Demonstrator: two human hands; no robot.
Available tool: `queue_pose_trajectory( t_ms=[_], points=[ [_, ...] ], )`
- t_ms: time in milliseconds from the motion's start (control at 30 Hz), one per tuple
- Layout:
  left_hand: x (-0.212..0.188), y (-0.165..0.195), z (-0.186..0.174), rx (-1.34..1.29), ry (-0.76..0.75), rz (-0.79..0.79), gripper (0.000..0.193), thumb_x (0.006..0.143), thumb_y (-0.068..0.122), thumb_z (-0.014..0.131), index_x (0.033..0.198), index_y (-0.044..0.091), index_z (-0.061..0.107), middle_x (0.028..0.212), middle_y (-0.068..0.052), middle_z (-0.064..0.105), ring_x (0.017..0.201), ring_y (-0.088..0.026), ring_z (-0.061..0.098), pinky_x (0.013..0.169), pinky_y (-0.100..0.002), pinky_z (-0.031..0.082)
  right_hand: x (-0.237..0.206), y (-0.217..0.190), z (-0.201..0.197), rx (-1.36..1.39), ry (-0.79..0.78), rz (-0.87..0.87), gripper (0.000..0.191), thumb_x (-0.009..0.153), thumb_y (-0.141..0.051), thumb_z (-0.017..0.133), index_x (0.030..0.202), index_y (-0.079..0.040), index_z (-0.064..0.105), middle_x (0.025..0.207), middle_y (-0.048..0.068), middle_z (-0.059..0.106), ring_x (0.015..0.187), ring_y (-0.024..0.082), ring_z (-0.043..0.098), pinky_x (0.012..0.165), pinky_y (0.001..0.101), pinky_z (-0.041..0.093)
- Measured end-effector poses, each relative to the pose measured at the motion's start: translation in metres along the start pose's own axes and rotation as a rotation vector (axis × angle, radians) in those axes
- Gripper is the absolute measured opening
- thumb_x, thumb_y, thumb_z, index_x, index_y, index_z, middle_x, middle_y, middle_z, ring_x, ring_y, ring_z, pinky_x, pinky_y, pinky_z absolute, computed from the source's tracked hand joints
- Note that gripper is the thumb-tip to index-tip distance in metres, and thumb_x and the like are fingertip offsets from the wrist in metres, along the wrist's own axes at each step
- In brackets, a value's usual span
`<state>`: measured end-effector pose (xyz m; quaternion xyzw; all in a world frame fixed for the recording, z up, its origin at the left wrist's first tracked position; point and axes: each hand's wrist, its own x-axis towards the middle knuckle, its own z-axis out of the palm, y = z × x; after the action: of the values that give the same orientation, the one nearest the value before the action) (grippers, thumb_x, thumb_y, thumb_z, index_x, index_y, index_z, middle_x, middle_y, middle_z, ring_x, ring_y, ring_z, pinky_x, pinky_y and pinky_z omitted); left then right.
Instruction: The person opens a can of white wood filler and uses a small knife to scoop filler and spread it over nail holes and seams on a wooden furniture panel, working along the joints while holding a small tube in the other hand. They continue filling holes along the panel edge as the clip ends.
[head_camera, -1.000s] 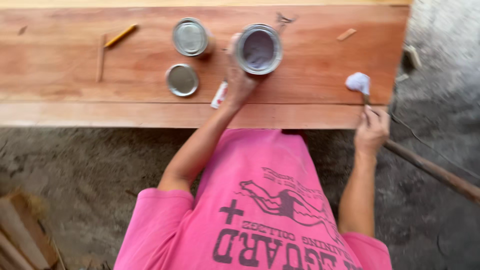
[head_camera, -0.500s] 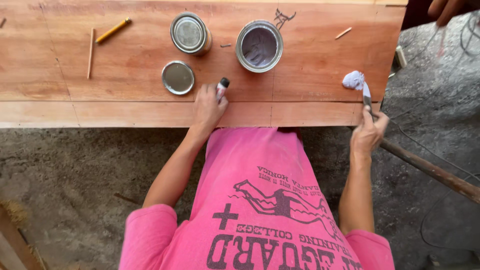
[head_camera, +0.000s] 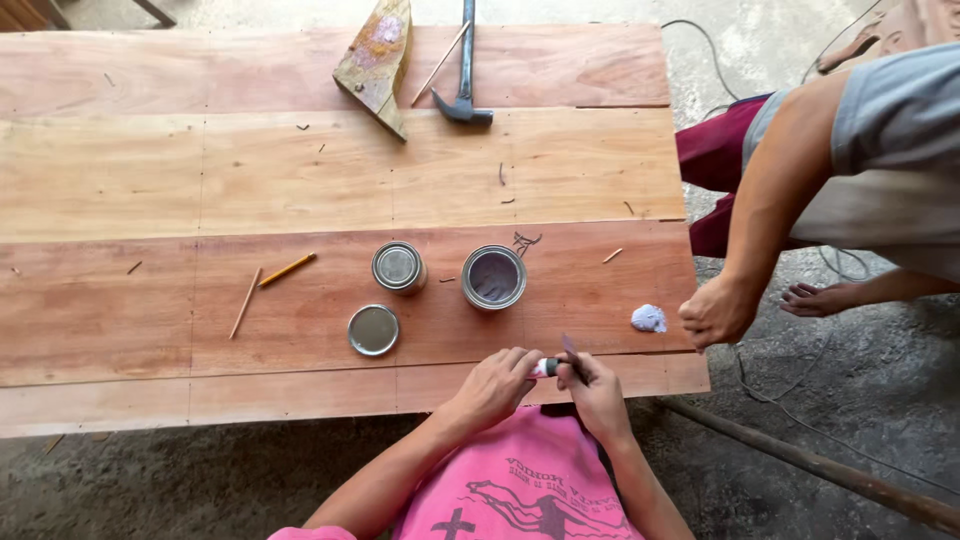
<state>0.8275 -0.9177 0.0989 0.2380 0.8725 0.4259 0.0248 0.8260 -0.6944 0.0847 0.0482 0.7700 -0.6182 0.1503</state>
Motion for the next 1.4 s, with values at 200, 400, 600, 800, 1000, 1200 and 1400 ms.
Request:
queue_pose_trajectory(
  t_ms=[200,400,600,800,1000,1200,1400],
  points=[
    [0.007,-0.015,-0.004,-0.281,-0.086,-0.057,0.036,0.098,0.012,0.063,0.132,0.003,0.057,0.113,-0.019,0.066,0.101,-0.039,0.064,0.084,-0.046,0.053,0.014,-0.063,0.001,-0.289,-0.087,-0.209,0.022,0.096,-0.02,0.071,0.106,-0.001,0.071,0.08,0.006,0.065,0.072,0.011,0.059,0.065,0.0266,0.05],
    [-0.014,-0.04,-0.025,-0.567,-0.209,-0.216,0.04,0.101,0.025,0.056,0.136,0.005,0.057,0.117,-0.017,0.069,0.103,-0.034,0.07,0.089,-0.042,0.054,0.031,-0.088,0.015,-0.351,-0.342,-0.357,0.033,0.091,-0.01,0.073,0.122,0.0,0.066,0.093,0.009,0.068,0.077,0.013,0.063,0.071,0.0283,0.052],
    [-0.044,-0.041,-0.036,-0.491,-0.018,-0.37,0.039,0.103,0.034,0.056,0.129,0.004,0.059,0.114,-0.018,0.07,0.106,-0.036,0.067,0.089,-0.045,0.052,0.052,-0.099,0.05,-0.432,-0.468,-0.262,0.036,0.088,-0.01,0.075,0.121,-0.003,0.063,0.106,0.01,0.071,0.079,0.014,0.064,0.067,0.0307,0.052],
    [-0.056,-0.04,-0.058,-0.594,0.153,-0.505,0.032,0.103,0.025,0.058,0.126,0.003,0.061,0.088,-0.01,0.069,0.074,-0.023,0.065,0.07,-0.036,0.055,0.073,-0.123,0.08,-0.581,-0.599,-0.486,0.031,0.09,-0.008,0.075,0.119,-0.002,0.064,0.105,0.015,0.066,0.093,0.027,0.067,0.079,0.038,0.054],
    [-0.073,-0.058,-0.064,-0.852,0.261,-0.552,0.026,0.105,0.026,0.055,0.115,0.003,0.061,0.086,-0.003,0.068,0.07,-0.011,0.061,0.064,-0.028,0.053,0.094,-0.143,0.119,-0.534,-0.734,-0.511,0.023,0.094,-0.009,0.073,0.115,-0.004,0.064,0.107,0.013,0.067,0.096,0.027,0.07,0.081,0.0372,0.056],
    [-0.101,-0.079,-0.067,-1.333,0.343,-0.473,0.033,0.107,0.036,0.053,0.113,0.005,0.059,0.088,-0.003,0.063,0.069,-0.011,0.058,0.063,-0.026,0.05,0.111,-0.162,0.157,-0.513,-0.877,-0.575,0.028,0.093,-0.011,0.073,0.118,-0.001,0.065,0.108,0.014,0.07,0.098,0.031,0.069,0.082,0.0398,0.055],
    [-0.111,-0.087,-0.066,-1.385,0.404,-0.445,0.038,0.109,0.039,0.054,0.118,0.003,0.059,0.096,-0.002,0.055,0.069,-0.01,0.053,0.06,-0.027,0.049,0.116,-0.162,0.18,-0.587,-0.93,-0.617,0.027,0.094,-0.02,0.073,0.116,-0.005,0.07,0.107,0.013,0.075,0.097,0.03,0.072,0.082,0.0382,0.057]
  ],
)
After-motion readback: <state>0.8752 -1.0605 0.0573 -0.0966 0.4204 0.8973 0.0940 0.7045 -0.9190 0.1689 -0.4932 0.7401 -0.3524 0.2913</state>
